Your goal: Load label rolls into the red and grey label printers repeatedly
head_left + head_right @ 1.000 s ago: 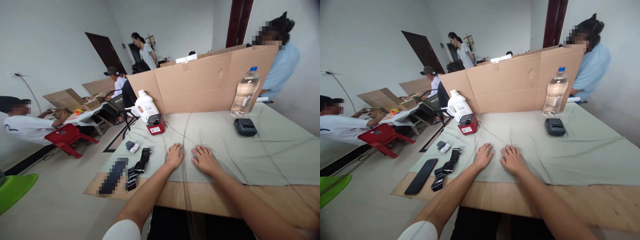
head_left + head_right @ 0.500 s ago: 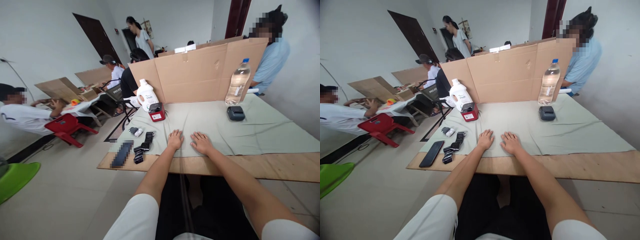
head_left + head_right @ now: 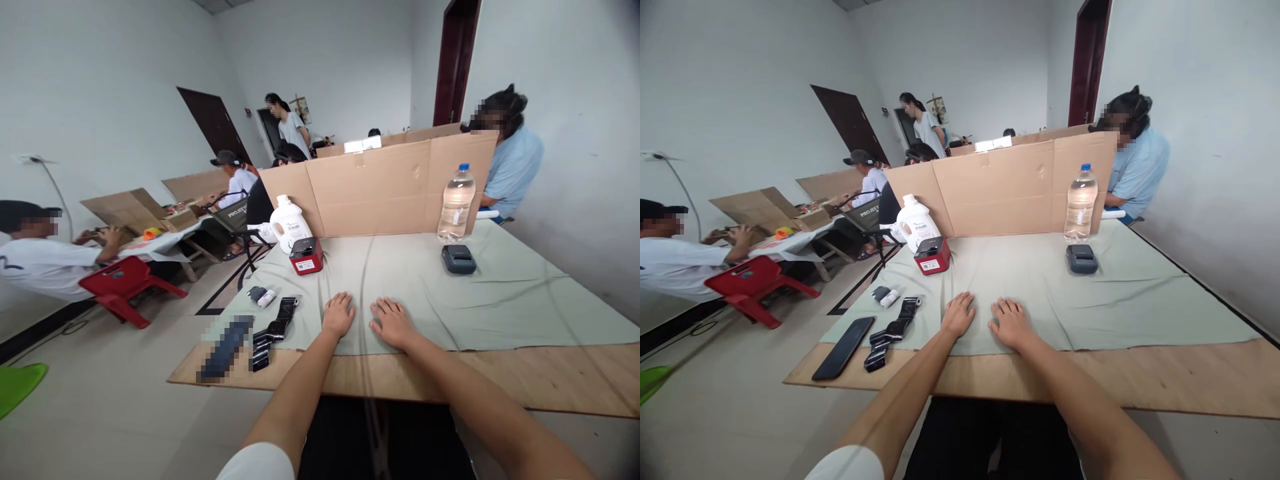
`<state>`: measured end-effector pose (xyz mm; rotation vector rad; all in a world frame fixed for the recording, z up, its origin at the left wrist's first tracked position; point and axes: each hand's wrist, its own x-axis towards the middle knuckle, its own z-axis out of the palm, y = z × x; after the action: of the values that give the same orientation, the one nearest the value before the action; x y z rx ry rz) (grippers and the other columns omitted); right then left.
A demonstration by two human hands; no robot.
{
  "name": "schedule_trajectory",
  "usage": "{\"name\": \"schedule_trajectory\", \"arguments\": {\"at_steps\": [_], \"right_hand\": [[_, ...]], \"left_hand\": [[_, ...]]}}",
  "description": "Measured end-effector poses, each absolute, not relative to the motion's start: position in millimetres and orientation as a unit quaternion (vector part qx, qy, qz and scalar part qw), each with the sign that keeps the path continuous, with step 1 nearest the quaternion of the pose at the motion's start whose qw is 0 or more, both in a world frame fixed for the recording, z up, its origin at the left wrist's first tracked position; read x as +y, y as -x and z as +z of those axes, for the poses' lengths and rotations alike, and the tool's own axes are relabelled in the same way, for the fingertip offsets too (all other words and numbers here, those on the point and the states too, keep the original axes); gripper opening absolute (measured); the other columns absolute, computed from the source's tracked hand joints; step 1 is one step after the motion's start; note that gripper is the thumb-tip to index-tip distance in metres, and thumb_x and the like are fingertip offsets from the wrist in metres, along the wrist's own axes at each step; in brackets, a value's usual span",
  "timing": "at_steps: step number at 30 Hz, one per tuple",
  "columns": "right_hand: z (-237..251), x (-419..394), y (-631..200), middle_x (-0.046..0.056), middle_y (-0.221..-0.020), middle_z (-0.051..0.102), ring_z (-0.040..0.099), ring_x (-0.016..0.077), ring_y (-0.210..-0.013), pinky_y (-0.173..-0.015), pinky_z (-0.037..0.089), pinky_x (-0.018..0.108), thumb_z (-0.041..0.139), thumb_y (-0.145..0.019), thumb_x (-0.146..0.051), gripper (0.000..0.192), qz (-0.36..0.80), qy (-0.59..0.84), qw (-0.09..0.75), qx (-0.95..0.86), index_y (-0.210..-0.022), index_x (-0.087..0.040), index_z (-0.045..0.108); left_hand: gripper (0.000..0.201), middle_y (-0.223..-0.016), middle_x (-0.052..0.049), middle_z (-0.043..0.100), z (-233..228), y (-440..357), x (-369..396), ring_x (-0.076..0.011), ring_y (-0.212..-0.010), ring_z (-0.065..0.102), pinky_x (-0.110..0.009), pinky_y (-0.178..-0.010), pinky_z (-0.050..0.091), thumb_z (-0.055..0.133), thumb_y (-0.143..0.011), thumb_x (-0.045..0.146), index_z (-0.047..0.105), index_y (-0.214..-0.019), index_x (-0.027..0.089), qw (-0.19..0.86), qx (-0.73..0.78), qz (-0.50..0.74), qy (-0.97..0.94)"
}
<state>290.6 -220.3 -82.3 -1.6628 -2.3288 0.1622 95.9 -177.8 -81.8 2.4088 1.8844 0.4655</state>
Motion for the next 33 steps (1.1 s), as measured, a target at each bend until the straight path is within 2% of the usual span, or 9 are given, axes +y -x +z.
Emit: {"name": "schedule_trajectory", "arguments": {"at_steps": [2,4,7,10,13,15,20,25,33], "right_hand": [[-72.8,-202.2,-303.7,0.007,-0.136,0.053,0.044,0.0249,-0.125,-0.103,0.03,0.037,0.052,-0.084,-0.049,0.048,0.052,0.59,0.147,-0.792,-0.125,-0.026,0.057],[-57.8,-174.2,-329.7,0.013,-0.13,0.055,0.046,0.0279,-0.121,-0.1,0.031,0.04,0.051,-0.085,-0.047,0.047,0.033,0.634,0.16,-0.756,-0.122,-0.02,0.059],[-35.8,-126.7,-387.7,0.026,-0.141,0.036,0.029,0.0398,-0.131,-0.102,0.022,0.054,0.048,-0.087,-0.042,0.056,-0.017,0.726,0.188,-0.662,-0.131,-0.007,0.048],[-30.1,-91.7,-447.3,0.021,-0.148,0.025,0.016,0.0441,-0.136,-0.101,0.019,0.059,0.058,-0.08,-0.05,0.064,-0.069,0.832,0.202,-0.512,-0.132,-0.015,0.046],[-41.4,-77.3,-486.5,0.021,-0.152,0.013,0.014,0.0491,-0.135,-0.1,0.02,0.061,0.061,-0.072,-0.06,0.081,-0.02,0.874,0.178,-0.452,-0.14,-0.021,0.038],[-51.0,-77.4,-498.9,0.023,-0.152,0.012,0.022,0.0489,-0.132,-0.099,0.023,0.058,0.06,-0.074,-0.056,0.081,0.005,0.876,0.159,-0.456,-0.142,-0.02,0.034],[-61.2,-93.1,-493.7,0.028,-0.144,0.024,0.039,0.0444,-0.121,-0.093,0.029,0.053,0.056,-0.081,-0.042,0.067,-0.026,0.853,0.157,-0.497,-0.14,-0.015,0.039],[-63.7,-117.5,-461.5,0.026,-0.136,0.033,0.044,0.0436,-0.113,-0.088,0.032,0.051,0.06,-0.078,-0.045,0.066,-0.068,0.829,0.187,-0.522,-0.135,-0.015,0.046],[-51.2,-161.2,-391.8,0.02,-0.125,0.046,0.048,0.0358,-0.102,-0.085,0.036,0.047,0.062,-0.076,-0.04,0.057,-0.095,0.766,0.28,-0.571,-0.127,-0.015,0.054]], "left_hand": [[0.04,-0.141,-0.007,0.048,-83.0,-95.0,-176.8,-0.0236,-0.134,0.037,-0.042,-0.11,0.027,0.044,-0.089,0.03,0.053,-0.127,0.023,0.025,0.61,0.155,-0.777],[0.04,-0.141,-0.007,0.048,-84.2,-94.4,-175.7,-0.0239,-0.134,0.037,-0.042,-0.11,0.027,0.044,-0.088,0.029,0.054,-0.126,0.023,0.026,0.608,0.161,-0.777],[0.04,-0.141,-0.007,0.048,-85.0,-93.9,-174.7,-0.0241,-0.134,0.037,-0.042,-0.11,0.028,0.045,-0.087,0.027,0.054,-0.126,0.022,0.024,0.606,0.164,-0.778],[0.041,-0.141,-0.007,0.048,-84.8,-93.8,-174.5,-0.0237,-0.133,0.037,-0.042,-0.109,0.028,0.044,-0.087,0.026,0.054,-0.127,0.02,0.024,0.609,0.16,-0.776],[0.041,-0.141,-0.007,0.048,-84.0,-94.1,-174.8,-0.0229,-0.133,0.037,-0.041,-0.11,0.028,0.044,-0.087,0.026,0.053,-0.127,0.019,0.025,0.611,0.158,-0.775],[0.042,-0.141,-0.006,0.048,-83.3,-94.3,-175.0,-0.0229,-0.134,0.036,-0.041,-0.11,0.027,0.044,-0.087,0.025,0.053,-0.127,0.02,0.03,0.612,0.157,-0.774],[0.042,-0.141,-0.007,0.047,-82.9,-93.8,-175.0,-0.0236,-0.134,0.035,-0.042,-0.11,0.026,0.045,-0.086,0.025,0.053,-0.127,0.019,0.043,0.612,0.163,-0.772],[0.042,-0.141,-0.007,0.047,-84.4,-93.2,-174.8,-0.0244,-0.134,0.035,-0.042,-0.11,0.025,0.045,-0.086,0.026,0.053,-0.127,0.019,0.046,0.606,0.17,-0.776],[0.042,-0.142,-0.007,0.047,-82.3,-94.2,-175.4,-0.0243,-0.134,0.035,-0.042,-0.11,0.025,0.045,-0.086,0.025,0.053,-0.127,0.019,0.052,0.613,0.165,-0.771]]}}
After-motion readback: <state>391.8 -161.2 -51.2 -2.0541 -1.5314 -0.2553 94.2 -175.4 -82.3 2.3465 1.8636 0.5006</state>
